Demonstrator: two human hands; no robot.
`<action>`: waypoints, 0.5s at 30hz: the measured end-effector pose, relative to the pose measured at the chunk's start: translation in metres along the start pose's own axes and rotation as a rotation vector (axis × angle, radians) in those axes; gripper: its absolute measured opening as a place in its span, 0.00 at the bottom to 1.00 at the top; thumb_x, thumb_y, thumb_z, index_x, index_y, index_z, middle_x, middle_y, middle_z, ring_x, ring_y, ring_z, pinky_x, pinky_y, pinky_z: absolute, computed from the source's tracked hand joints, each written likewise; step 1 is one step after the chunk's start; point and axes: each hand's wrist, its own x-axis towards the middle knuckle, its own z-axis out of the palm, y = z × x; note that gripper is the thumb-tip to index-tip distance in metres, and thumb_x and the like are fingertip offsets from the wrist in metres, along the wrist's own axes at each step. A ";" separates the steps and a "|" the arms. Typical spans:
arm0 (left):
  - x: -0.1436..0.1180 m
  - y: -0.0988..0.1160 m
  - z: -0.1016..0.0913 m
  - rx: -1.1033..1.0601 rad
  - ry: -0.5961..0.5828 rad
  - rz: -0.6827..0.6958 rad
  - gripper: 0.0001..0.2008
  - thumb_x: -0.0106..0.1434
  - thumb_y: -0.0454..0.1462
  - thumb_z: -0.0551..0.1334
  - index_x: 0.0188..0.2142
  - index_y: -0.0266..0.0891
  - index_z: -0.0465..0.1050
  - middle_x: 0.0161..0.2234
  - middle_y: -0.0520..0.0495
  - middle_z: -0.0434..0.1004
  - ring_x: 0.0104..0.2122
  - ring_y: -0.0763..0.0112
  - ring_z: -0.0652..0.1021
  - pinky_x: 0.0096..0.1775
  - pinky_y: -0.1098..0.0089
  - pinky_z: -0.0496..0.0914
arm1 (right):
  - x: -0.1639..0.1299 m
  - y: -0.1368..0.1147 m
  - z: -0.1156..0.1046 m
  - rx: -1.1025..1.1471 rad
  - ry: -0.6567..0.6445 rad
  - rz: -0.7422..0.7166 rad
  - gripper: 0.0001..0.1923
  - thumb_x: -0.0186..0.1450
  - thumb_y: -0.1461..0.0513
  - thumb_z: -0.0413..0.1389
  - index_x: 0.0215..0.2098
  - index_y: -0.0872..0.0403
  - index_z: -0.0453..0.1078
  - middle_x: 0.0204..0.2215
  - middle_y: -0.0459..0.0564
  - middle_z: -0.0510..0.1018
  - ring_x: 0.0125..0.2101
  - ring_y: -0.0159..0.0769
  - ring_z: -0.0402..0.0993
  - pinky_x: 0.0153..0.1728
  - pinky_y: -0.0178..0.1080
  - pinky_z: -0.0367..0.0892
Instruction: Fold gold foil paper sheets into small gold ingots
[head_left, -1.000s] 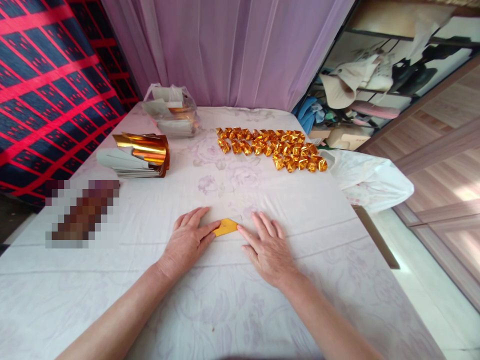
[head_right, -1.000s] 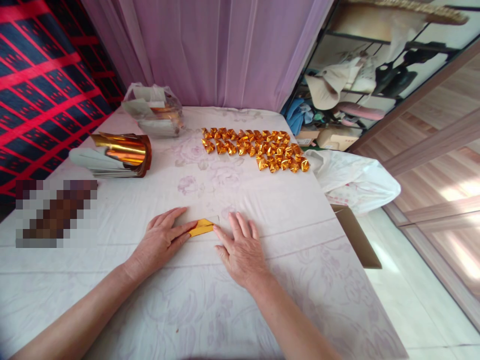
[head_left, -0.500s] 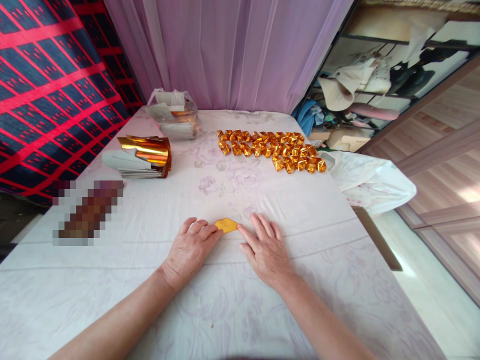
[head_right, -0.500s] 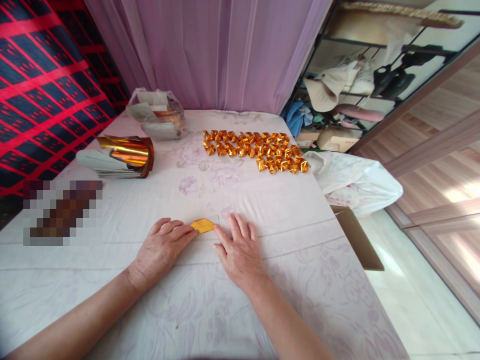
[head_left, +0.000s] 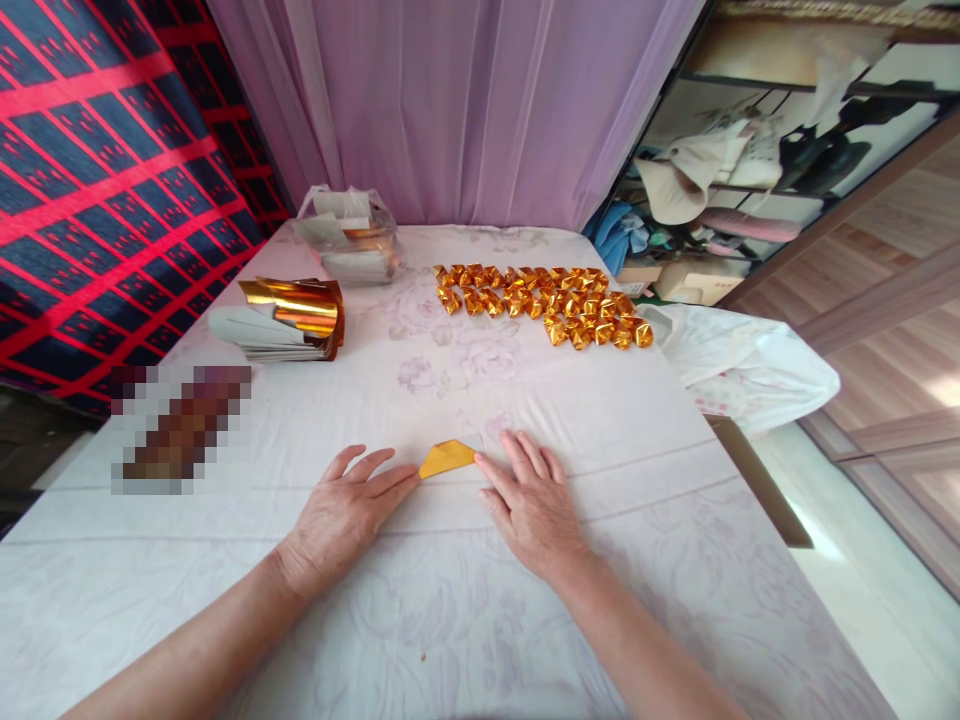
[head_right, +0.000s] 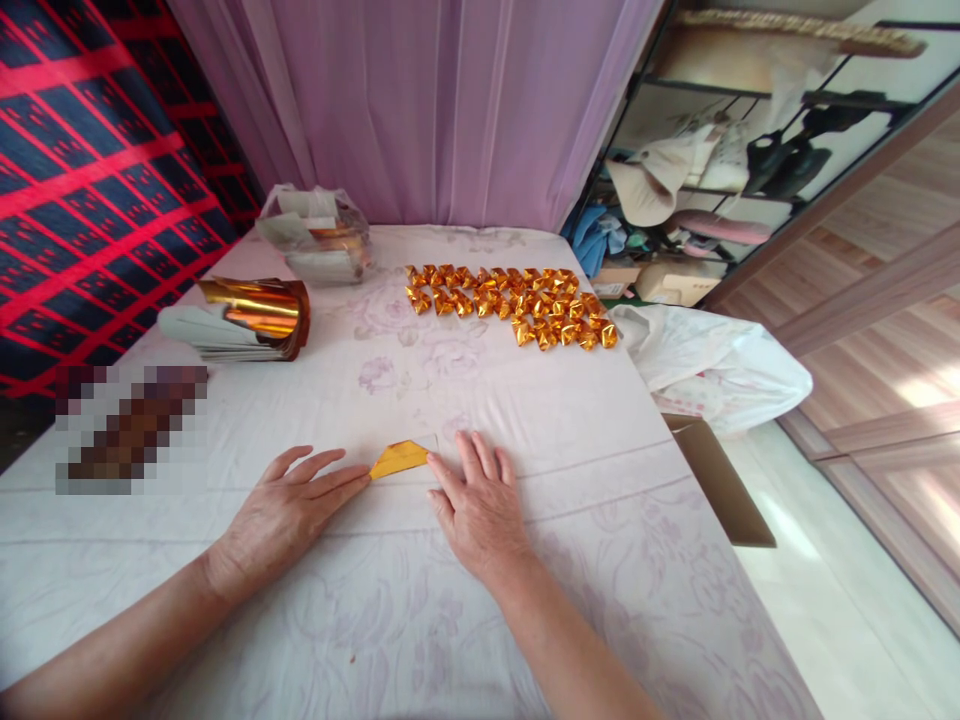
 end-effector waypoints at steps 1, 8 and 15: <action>0.000 0.000 0.000 -0.008 0.009 -0.014 0.20 0.65 0.28 0.55 0.51 0.50 0.73 0.49 0.52 0.79 0.52 0.59 0.75 0.55 0.54 0.61 | 0.000 0.000 0.000 0.001 0.001 0.000 0.20 0.70 0.54 0.52 0.59 0.42 0.68 0.64 0.57 0.62 0.63 0.51 0.56 0.59 0.56 0.53; 0.019 0.006 -0.004 -0.172 0.059 -0.204 0.11 0.64 0.34 0.55 0.37 0.45 0.77 0.39 0.51 0.82 0.42 0.62 0.78 0.50 0.56 0.63 | 0.001 0.001 0.000 0.014 0.017 -0.022 0.20 0.70 0.55 0.51 0.59 0.44 0.69 0.63 0.57 0.64 0.63 0.49 0.57 0.59 0.55 0.54; 0.036 0.011 0.004 -0.146 0.001 -0.381 0.14 0.63 0.49 0.61 0.32 0.40 0.72 0.32 0.46 0.77 0.35 0.59 0.75 0.41 0.58 0.66 | 0.000 0.003 0.001 0.044 0.050 -0.026 0.19 0.70 0.55 0.50 0.57 0.46 0.70 0.63 0.58 0.64 0.63 0.48 0.57 0.59 0.54 0.54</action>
